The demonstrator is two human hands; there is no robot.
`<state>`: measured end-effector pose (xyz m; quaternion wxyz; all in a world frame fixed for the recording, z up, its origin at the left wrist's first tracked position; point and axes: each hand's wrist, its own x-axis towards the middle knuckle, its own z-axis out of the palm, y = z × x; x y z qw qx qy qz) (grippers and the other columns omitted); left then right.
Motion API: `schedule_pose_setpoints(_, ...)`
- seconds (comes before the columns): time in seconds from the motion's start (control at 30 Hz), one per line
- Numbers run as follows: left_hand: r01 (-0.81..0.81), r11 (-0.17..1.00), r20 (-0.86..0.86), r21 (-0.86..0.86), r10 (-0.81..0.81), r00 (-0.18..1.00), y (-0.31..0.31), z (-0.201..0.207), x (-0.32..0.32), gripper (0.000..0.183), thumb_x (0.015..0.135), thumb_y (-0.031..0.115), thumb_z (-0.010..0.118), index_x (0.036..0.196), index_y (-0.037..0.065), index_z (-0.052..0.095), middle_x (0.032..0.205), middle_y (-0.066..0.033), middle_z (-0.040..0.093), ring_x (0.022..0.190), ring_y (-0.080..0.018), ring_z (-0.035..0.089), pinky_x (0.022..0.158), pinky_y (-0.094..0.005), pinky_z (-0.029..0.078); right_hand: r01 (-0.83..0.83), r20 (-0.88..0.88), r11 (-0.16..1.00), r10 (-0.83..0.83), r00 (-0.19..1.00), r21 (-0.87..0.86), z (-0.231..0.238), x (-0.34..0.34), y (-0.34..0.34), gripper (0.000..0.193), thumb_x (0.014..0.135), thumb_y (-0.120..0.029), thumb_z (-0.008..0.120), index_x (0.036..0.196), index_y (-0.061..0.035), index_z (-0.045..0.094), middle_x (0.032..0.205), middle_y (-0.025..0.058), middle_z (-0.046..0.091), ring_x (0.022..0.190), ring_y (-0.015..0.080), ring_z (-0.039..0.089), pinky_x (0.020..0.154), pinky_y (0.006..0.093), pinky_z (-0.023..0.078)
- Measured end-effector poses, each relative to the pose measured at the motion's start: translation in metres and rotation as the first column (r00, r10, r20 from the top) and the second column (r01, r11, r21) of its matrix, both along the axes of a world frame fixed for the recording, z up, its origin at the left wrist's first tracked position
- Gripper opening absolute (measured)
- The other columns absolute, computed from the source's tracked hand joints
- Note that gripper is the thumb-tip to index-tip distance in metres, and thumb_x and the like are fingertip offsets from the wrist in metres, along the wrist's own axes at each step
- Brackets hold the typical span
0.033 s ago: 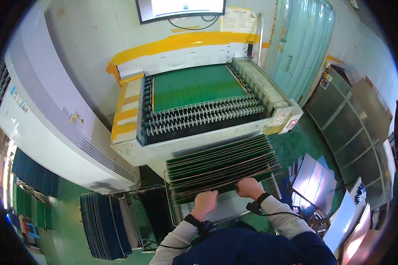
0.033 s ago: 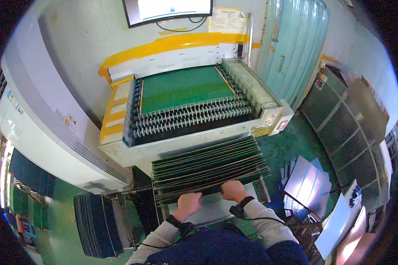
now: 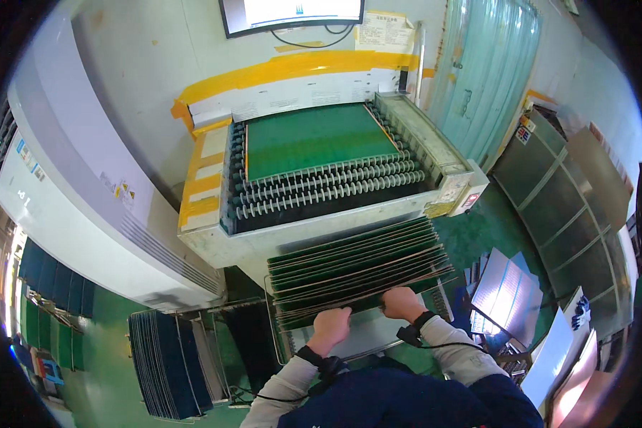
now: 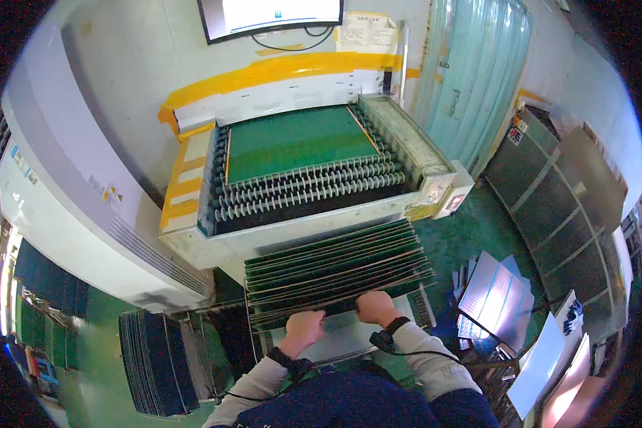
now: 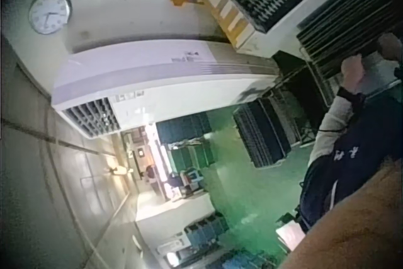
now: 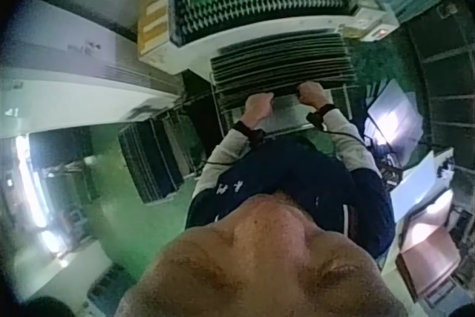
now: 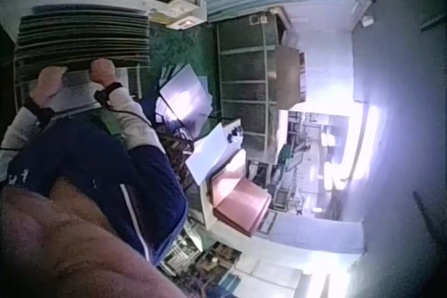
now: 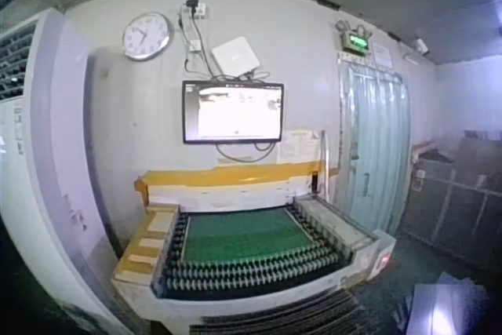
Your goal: Manually sorting green circuit boards into a drying or processing rack.
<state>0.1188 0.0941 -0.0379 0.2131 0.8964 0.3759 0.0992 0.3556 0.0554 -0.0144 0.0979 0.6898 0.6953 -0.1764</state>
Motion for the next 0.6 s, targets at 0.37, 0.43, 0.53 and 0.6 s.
schedule_pose_setpoints(0.37,-0.051,0.998,-0.066,-0.036,0.049,0.997,-0.003,-0.004,0.005,0.016,0.080,0.023,0.059,0.087,0.011,0.064,0.077,-0.0128,0.066,0.078,-0.0358,0.065,0.063,-0.0496,0.049,-0.031,-0.020,0.999,0.031,0.999,0.039,-0.009,0.007,-0.001,0.027,0.075,-0.031,0.063,0.079,-0.0057,0.071,0.081,0.0184,0.069,0.079,0.0366,0.067,0.071,0.0481,0.054)
schedule_pose_setpoints(0.43,-0.060,0.998,-0.071,-0.038,0.057,0.996,-0.003,-0.001,0.004,0.015,0.079,0.023,0.059,0.087,0.011,0.065,0.077,-0.0124,0.066,0.078,-0.0356,0.065,0.064,-0.0493,0.050,-0.030,-0.023,0.999,0.030,0.999,0.011,-0.002,0.003,0.001,0.025,0.076,-0.029,0.061,0.081,-0.0060,0.071,0.083,0.0181,0.069,0.080,0.0368,0.067,0.072,0.0478,0.054)
schedule_pose_setpoints(0.53,-0.058,0.997,-0.095,-0.049,0.053,0.994,-0.007,0.004,0.003,0.014,0.080,0.022,0.058,0.085,0.012,0.066,0.078,-0.0120,0.066,0.078,-0.0352,0.065,0.064,-0.0491,0.050,-0.056,-0.042,0.997,0.053,0.998,-0.053,0.005,0.000,-0.001,0.024,0.077,-0.023,0.058,0.088,-0.0064,0.071,0.087,0.0173,0.070,0.083,0.0370,0.067,0.073,0.0473,0.054)
schedule_pose_setpoints(0.6,-0.048,0.998,-0.110,-0.040,0.044,0.993,-0.010,0.008,0.003,0.013,0.080,0.021,0.057,0.085,0.012,0.066,0.078,-0.0119,0.066,0.078,-0.0350,0.065,0.063,-0.0490,0.049,-0.097,-0.078,0.993,0.092,0.993,-0.069,0.002,0.002,-0.005,0.024,0.078,-0.024,0.059,0.091,-0.0067,0.071,0.088,0.0170,0.070,0.085,0.0369,0.067,0.074,0.0476,0.054)
